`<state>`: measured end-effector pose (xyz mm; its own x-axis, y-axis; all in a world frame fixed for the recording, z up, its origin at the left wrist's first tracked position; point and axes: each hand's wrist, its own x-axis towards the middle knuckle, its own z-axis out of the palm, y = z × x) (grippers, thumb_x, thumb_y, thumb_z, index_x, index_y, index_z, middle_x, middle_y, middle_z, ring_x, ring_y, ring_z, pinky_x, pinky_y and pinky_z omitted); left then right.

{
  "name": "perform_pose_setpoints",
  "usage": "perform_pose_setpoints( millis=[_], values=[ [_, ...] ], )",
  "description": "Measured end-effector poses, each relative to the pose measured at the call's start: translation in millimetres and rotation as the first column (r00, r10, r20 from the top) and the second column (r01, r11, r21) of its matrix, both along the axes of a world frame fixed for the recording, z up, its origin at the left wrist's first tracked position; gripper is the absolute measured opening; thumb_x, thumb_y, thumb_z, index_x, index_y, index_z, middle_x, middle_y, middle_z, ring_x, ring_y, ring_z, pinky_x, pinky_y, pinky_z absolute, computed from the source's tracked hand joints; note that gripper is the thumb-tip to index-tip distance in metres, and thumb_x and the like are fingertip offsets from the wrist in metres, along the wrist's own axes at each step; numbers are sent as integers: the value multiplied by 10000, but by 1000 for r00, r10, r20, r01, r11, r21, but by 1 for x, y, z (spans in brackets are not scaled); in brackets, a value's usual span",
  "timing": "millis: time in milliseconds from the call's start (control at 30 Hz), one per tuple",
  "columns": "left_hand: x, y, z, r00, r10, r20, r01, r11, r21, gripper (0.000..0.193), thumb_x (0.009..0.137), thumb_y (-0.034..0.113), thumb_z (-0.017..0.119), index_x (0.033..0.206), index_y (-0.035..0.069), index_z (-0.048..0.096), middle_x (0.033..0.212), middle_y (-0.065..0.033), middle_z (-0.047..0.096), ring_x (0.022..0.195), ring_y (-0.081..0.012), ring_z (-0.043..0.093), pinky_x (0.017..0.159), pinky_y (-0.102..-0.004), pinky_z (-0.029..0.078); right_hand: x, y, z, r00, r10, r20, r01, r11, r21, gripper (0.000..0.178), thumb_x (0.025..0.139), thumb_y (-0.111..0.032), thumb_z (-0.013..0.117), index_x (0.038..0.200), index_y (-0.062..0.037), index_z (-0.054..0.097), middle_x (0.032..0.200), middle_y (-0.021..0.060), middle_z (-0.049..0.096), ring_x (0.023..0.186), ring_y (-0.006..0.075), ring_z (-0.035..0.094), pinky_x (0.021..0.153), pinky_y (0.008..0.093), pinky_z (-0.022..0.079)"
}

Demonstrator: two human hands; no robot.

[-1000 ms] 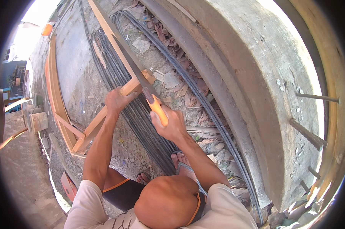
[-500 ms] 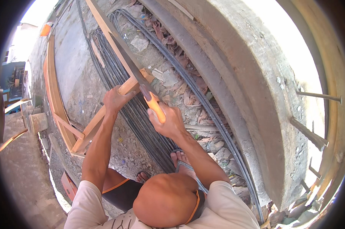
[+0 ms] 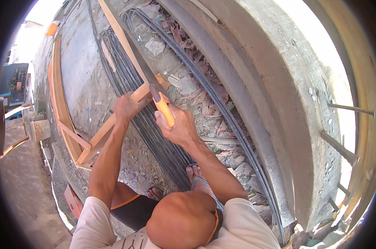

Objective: The person positions a wooden frame on a pile of rebar and uses a hand saw to cut a piece of wood. The person holds the wood steady with one hand while sawing with the other, repeating the motion until the cut is complete.

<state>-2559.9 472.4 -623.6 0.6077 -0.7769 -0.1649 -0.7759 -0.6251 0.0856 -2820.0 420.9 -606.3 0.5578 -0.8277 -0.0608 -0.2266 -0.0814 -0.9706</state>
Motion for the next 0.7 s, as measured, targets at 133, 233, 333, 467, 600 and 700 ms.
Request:
perform_pose_setpoints(
  millis=[133,233,333,467,600,700],
  values=[
    [6,14,-5,998,18,58,-17,1000,-20,748,692,735,831,1031,68,815,822,-192,780,818,-385,774,754,-492,598,-131,80,-21,997,68,-32,-71,990,-121,391,931,-189,710,1268,10,716,918,203,774,756,407,767,706,426,637],
    [1,14,-10,996,23,90,-20,999,-35,744,695,741,825,1015,70,810,835,-185,782,828,-382,774,765,-493,595,-201,110,-27,987,143,-70,-150,981,-122,368,911,-161,702,1218,40,725,1016,212,780,807,372,788,716,426,645],
    [3,14,-4,997,15,75,-15,1000,-6,744,700,743,821,1027,74,810,847,-183,784,835,-375,774,772,-491,596,-136,76,-33,997,83,-3,-83,983,-165,350,922,-137,701,1229,31,727,1023,227,770,763,409,764,686,426,627],
    [-13,-6,2,1000,2,-16,-2,1000,-3,752,701,745,818,1054,81,814,849,-190,783,832,-377,773,774,-492,596,-12,-3,-21,996,-42,83,50,995,-92,231,1014,-226,666,981,2,688,652,183,570,538,273,533,566,404,474],
    [12,15,-8,1000,26,8,-26,999,21,785,688,744,820,1111,84,824,839,-171,787,844,-357,780,792,-485,596,-71,41,-10,1000,21,20,-21,1000,-22,227,1001,-224,676,1004,1,703,670,171,589,546,316,588,564,399,486],
    [13,23,-16,999,32,30,-31,998,-49,763,682,731,829,1087,85,822,835,-164,787,835,-357,779,792,-485,600,-159,89,-11,994,95,-49,-99,991,-85,377,1015,-289,598,1134,44,729,675,148,611,543,282,635,560,382,497]
  ],
)
